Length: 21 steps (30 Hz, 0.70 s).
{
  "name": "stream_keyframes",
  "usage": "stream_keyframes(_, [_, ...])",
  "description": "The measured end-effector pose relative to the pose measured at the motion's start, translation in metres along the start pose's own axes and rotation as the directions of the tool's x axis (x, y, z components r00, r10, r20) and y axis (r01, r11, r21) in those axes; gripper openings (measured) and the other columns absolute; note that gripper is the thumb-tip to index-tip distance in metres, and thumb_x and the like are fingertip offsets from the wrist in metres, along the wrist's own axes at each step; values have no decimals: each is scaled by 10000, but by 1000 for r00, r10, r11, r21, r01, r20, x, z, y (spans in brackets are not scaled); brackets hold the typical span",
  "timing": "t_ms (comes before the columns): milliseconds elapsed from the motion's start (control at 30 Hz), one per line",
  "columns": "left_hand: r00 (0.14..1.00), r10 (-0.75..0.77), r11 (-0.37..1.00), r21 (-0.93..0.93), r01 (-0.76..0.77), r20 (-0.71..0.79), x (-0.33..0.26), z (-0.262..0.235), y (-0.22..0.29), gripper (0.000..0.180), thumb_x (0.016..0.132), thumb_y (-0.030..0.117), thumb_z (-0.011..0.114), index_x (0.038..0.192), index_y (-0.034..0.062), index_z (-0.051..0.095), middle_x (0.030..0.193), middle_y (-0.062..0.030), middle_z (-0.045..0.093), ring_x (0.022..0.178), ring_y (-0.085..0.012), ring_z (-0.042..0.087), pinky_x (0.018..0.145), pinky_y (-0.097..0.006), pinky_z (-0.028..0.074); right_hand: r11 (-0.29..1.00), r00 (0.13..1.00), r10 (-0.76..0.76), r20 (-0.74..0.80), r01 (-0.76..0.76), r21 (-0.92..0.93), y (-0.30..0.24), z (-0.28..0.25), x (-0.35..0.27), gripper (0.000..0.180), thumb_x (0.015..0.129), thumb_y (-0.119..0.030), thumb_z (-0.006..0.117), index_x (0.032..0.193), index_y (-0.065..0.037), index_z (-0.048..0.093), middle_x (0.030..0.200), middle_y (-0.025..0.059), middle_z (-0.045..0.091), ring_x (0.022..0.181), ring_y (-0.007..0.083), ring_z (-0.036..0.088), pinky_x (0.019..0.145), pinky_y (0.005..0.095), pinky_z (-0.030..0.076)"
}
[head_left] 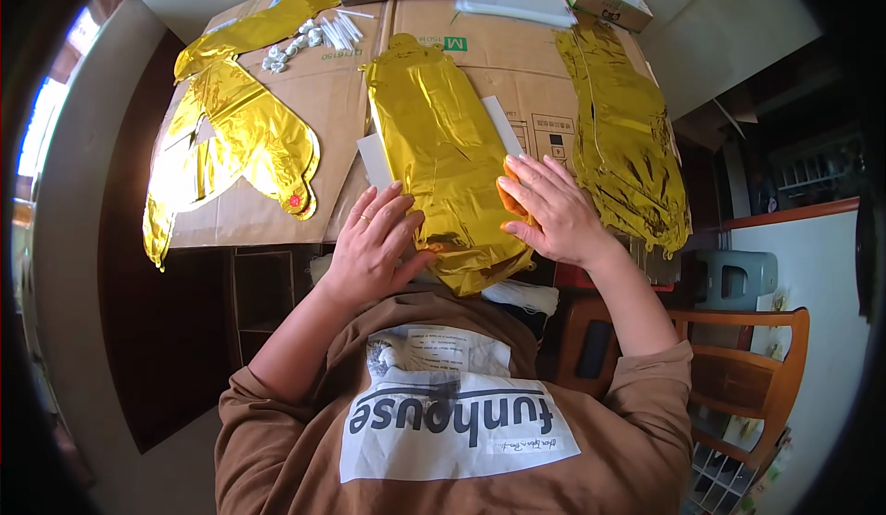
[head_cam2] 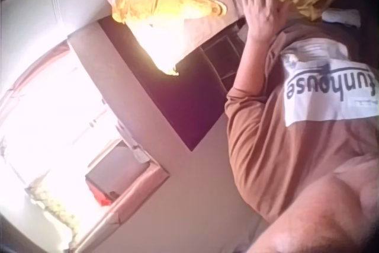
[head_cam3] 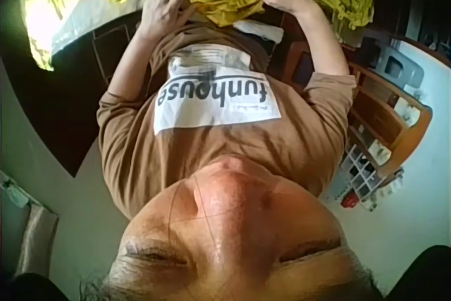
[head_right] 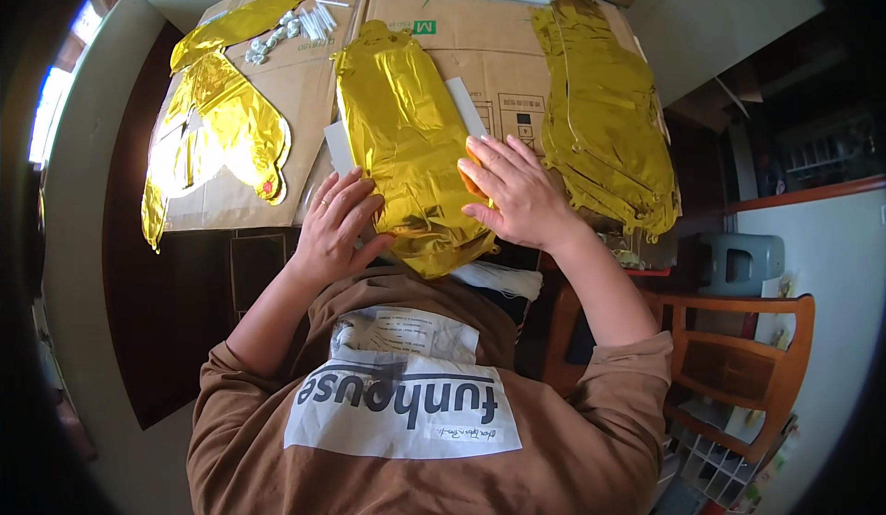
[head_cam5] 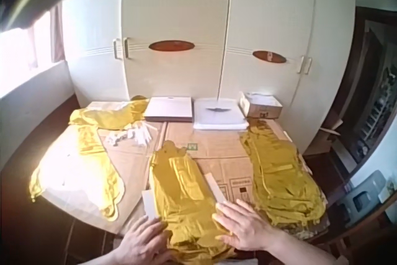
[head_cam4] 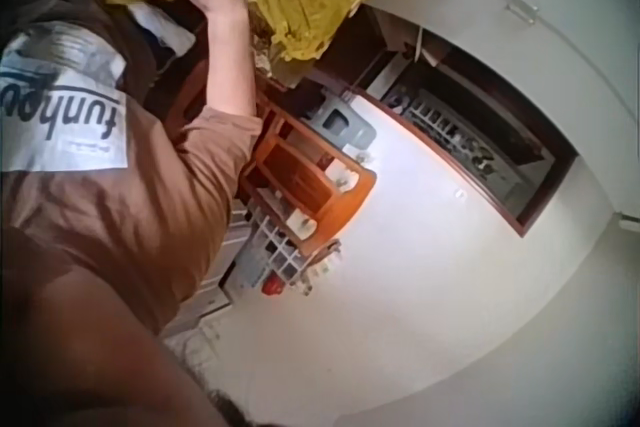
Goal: Folding gold-colored metallic sheets or balloons and placing them into cardboard boxes.
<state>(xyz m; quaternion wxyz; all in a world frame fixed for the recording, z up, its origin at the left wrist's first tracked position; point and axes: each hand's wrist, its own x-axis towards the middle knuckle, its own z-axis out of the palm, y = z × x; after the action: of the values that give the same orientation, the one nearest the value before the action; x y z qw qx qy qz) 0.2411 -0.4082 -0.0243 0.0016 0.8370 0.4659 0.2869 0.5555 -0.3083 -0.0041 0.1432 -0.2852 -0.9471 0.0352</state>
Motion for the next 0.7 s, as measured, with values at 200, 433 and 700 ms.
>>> stream_keyframes(200, [1000,-30,999,-11,30,-6,7,-4,4,541,804,390,815,1191,45,659,1254,-144,625,1279,-352,584,1128,-539,405,1000,999,-12,50,12,-5,4,-9,7,617,970,-461,654,1430,-62,559,1556,172,482,1441,378,449,1215,548,301])
stream_keyframes(433, [999,-51,998,25,52,-13,7,-5,6,539,808,402,800,1187,43,663,1231,-139,625,1261,-337,585,1111,-526,416,997,996,-47,-79,52,61,-69,0,9,562,941,-344,693,1422,-77,578,1483,224,509,1359,402,491,1171,575,334])
stream_keyframes(700, [995,-84,996,-5,84,46,33,-20,-16,331,849,258,754,1114,67,700,1155,-117,642,1134,-323,608,1025,-492,447,1000,999,-23,-42,23,4,-85,22,6,501,910,-325,726,1354,-121,617,1442,183,523,1367,384,459,1125,600,361])
